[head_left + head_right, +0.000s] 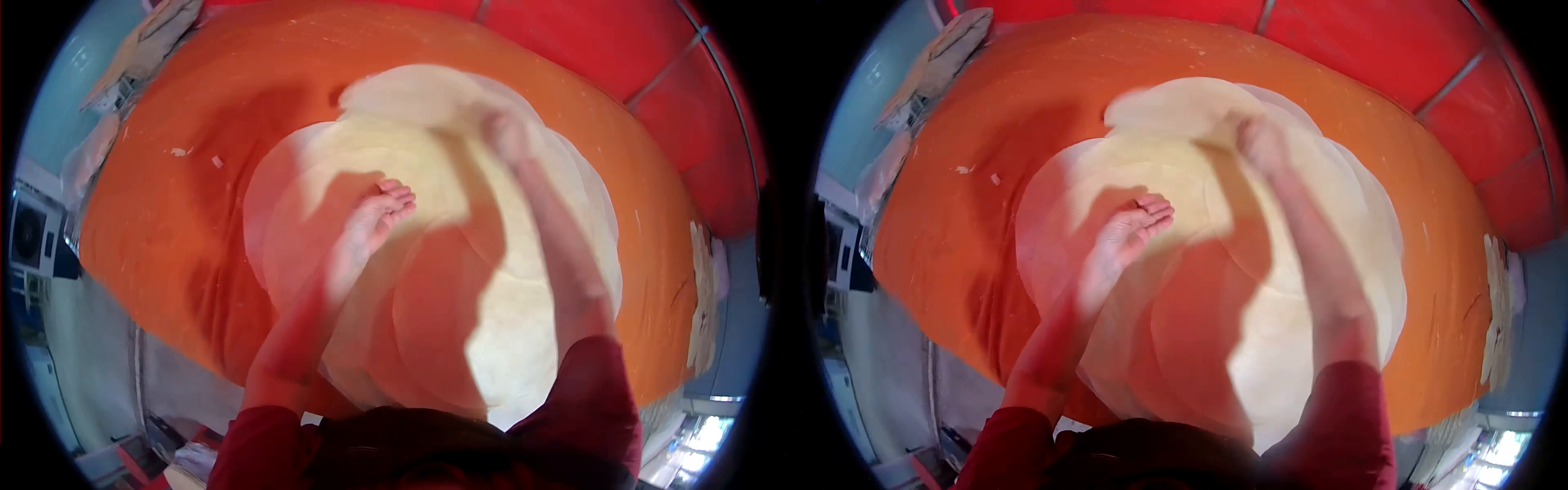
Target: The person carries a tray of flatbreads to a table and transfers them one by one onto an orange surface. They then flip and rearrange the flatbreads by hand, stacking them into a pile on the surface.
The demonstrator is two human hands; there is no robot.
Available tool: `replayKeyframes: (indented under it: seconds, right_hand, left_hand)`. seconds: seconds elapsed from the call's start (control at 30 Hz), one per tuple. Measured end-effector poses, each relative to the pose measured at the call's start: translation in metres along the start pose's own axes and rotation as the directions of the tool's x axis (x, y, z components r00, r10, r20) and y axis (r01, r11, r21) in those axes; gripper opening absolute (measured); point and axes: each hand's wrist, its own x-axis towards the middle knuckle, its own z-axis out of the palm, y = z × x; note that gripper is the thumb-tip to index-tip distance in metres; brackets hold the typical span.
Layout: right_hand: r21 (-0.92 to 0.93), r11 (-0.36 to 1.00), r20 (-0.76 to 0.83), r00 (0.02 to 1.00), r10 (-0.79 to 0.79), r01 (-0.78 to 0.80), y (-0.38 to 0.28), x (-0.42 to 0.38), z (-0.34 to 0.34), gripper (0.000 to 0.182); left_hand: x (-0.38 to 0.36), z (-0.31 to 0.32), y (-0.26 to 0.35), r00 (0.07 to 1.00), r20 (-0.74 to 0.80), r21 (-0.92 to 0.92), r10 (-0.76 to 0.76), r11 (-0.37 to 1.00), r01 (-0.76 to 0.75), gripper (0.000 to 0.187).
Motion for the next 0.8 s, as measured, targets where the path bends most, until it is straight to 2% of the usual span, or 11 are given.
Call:
replayKeyframes:
  seconds: [0.07, 0.1, 0.13, 0.2, 0.27, 0.3, 0.37, 0.47, 0.53, 0.6, 0.8]
  right_hand:
    - [-0.665, 0.746, 0.006, 0.999, -0.039, 0.033, 0.000, 0.045, -0.090, 0.016]
    - [-0.721, 0.689, -0.145, 0.957, -0.251, 0.072, -0.020, 0.046, -0.125, 0.018]
    - [-0.580, 0.774, -0.296, 0.821, -0.489, 0.252, -0.046, 0.041, -0.146, 0.011]
    - [-0.714, 0.632, -0.211, 0.769, -0.603, 0.300, -0.069, 0.011, -0.169, 0.016]
    - [-0.791, 0.510, -0.104, 0.749, -0.655, 0.337, -0.084, -0.033, -0.176, 0.017]
    - [-0.660, 0.689, -0.100, 0.874, -0.476, 0.300, -0.083, -0.060, -0.170, 0.020]
    - [-0.645, 0.740, -0.038, 0.960, -0.277, 0.188, -0.062, -0.117, -0.133, 0.027]
    - [-0.790, 0.597, 0.142, 0.989, -0.042, 0.139, -0.003, -0.189, -0.071, 0.027]
    - [-0.568, 0.821, -0.071, 0.997, 0.028, -0.064, -0.036, -0.197, -0.050, 0.031]
    - [-0.621, 0.784, -0.119, 0.990, -0.072, -0.017, -0.032, -0.203, -0.022, 0.027]
    - [-0.553, 0.825, -0.114, 0.991, 0.062, -0.116, -0.042, -0.205, -0.004, 0.043]
  left_hand:
    - [-0.005, 0.011, -0.031, 0.986, -0.082, 0.015, -0.145, 0.989, 0.147, 0.028]
    - [-0.004, 0.016, -0.044, 0.970, -0.120, 0.019, -0.212, 0.976, 0.216, 0.026]
    - [0.000, 0.017, -0.053, 0.975, -0.097, 0.005, -0.197, 0.980, 0.199, 0.025]
    - [0.009, 0.017, -0.069, 0.985, -0.057, -0.025, -0.165, 0.986, 0.164, 0.025]
    - [0.012, 0.038, -0.064, 0.967, -0.180, 0.049, -0.180, 0.980, 0.191, 0.025]
    - [0.015, 0.042, -0.066, 0.963, -0.212, 0.072, -0.168, 0.980, 0.187, 0.025]
    - [0.020, 0.043, -0.066, 0.956, -0.205, 0.049, -0.208, 0.974, 0.223, 0.024]
    - [0.029, 0.045, -0.068, 0.956, -0.191, 0.285, -0.224, 0.919, 0.272, 0.026]
    - [0.024, 0.057, -0.065, 0.943, -0.201, 0.441, -0.267, 0.835, 0.330, 0.030]
    - [0.029, 0.052, -0.066, 0.925, -0.126, 0.480, -0.359, 0.794, 0.373, 0.035]
    - [0.024, 0.064, -0.075, 0.937, 0.169, 0.250, -0.307, 0.932, 0.260, 0.051]
